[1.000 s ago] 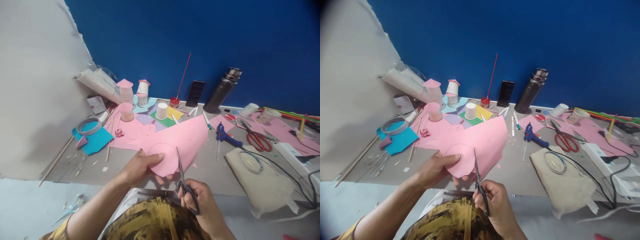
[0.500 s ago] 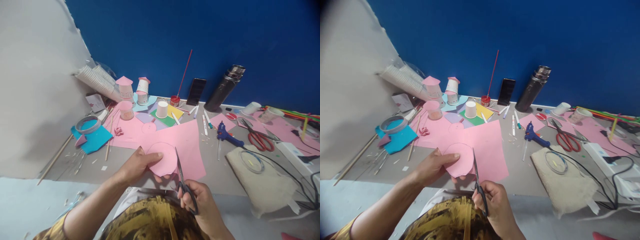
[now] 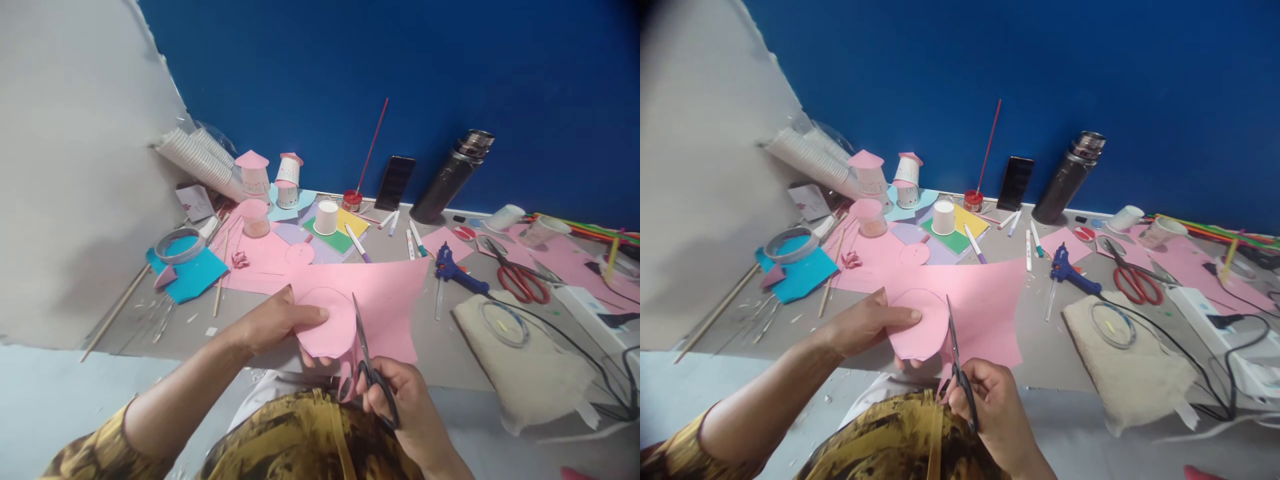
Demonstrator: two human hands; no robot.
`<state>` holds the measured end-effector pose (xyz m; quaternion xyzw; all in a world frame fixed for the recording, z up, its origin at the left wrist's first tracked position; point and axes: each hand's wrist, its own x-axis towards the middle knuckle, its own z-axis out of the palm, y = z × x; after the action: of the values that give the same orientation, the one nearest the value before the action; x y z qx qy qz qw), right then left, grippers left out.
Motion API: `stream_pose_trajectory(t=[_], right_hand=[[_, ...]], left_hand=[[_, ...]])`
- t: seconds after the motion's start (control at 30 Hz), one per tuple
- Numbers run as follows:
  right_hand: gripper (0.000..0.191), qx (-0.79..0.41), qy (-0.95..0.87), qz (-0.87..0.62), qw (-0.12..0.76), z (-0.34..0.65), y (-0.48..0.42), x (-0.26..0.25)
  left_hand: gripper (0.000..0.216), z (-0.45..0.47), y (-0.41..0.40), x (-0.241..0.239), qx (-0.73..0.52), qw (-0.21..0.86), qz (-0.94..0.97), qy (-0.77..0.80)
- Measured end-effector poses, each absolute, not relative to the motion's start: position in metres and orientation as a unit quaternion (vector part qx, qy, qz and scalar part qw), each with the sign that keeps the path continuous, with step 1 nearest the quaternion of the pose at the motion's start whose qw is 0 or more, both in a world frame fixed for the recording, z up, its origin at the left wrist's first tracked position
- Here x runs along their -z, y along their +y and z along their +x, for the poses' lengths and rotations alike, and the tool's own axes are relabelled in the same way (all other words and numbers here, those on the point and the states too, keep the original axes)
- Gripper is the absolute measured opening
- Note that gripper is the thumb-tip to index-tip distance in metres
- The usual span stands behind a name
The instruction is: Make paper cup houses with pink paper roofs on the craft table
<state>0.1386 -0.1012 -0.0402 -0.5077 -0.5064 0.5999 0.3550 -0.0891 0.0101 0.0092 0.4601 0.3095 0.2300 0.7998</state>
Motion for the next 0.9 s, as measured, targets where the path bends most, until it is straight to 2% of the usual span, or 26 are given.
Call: stream_pose_trajectory(t=[0.37, 0.6, 0.9], right_hand=[[0.061, -0.605, -0.474, -0.531, 0.356, 0.134, -0.103, 0.043], [0.061, -0.620, -0.469, -0.520, 0.354, 0.135, -0.104, 0.043], [0.067, -0.617, -0.492, -0.504, 0.350, 0.137, -0.103, 0.039]], left_hand=[[0.028, -0.094, 0.012, -0.006, -0.252, 0.780, 0.454, 0.350], [0.035, -0.097, 0.012, -0.005, -0.259, 0.757, 0.478, 0.363], [0.029, -0.099, 0.016, -0.010, -0.254, 0.736, 0.515, 0.358]])
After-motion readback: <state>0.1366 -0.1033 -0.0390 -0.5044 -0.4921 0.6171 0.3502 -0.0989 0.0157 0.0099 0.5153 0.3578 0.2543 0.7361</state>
